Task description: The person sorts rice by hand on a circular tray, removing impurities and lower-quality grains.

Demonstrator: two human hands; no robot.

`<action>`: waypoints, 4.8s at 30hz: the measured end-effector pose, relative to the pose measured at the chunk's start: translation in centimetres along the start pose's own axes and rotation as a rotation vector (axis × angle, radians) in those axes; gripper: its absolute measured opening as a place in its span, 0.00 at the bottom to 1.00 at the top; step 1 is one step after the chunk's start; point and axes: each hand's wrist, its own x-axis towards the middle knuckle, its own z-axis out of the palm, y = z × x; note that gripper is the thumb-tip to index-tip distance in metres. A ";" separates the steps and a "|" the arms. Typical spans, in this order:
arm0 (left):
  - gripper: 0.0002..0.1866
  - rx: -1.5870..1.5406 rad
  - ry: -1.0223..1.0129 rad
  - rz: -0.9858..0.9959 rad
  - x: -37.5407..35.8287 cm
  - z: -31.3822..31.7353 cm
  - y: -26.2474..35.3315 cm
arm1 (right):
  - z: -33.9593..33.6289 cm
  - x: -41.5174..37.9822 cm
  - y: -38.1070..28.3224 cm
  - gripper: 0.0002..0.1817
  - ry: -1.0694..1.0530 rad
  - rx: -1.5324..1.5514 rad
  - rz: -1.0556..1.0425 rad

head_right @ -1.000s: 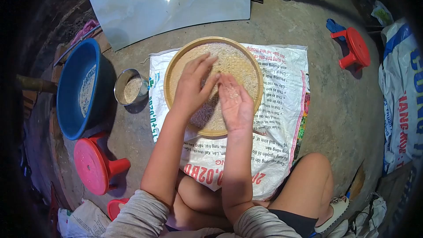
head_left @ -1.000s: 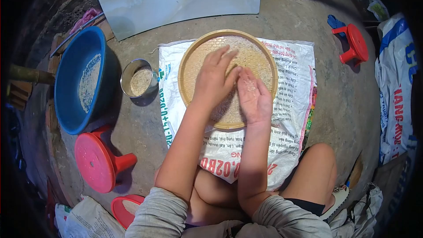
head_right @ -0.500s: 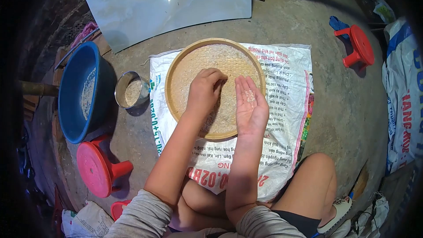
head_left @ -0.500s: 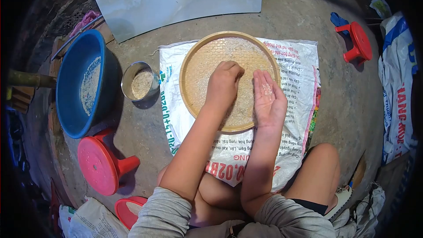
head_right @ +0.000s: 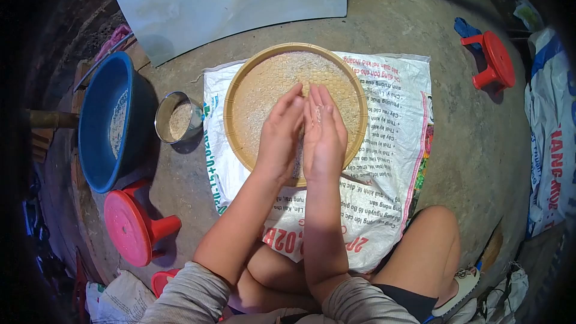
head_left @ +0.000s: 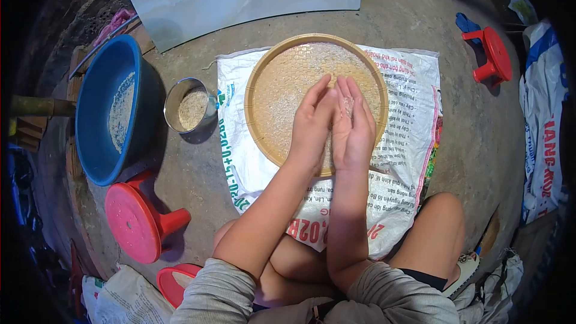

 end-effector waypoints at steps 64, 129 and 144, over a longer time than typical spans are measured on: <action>0.27 1.472 -0.064 0.451 -0.5 0.2 1.8 | -10.9 1.6 -12.0 0.22 -0.325 -1.333 0.145; 0.23 0.595 0.164 0.268 1.5 -4.6 4.7 | -4.8 1.1 -6.7 0.05 -0.490 -1.666 -0.586; 0.20 -1.038 -0.457 -0.444 1.9 -4.8 -3.6 | 0.2 -1.0 -7.2 0.10 -0.711 -1.481 -0.731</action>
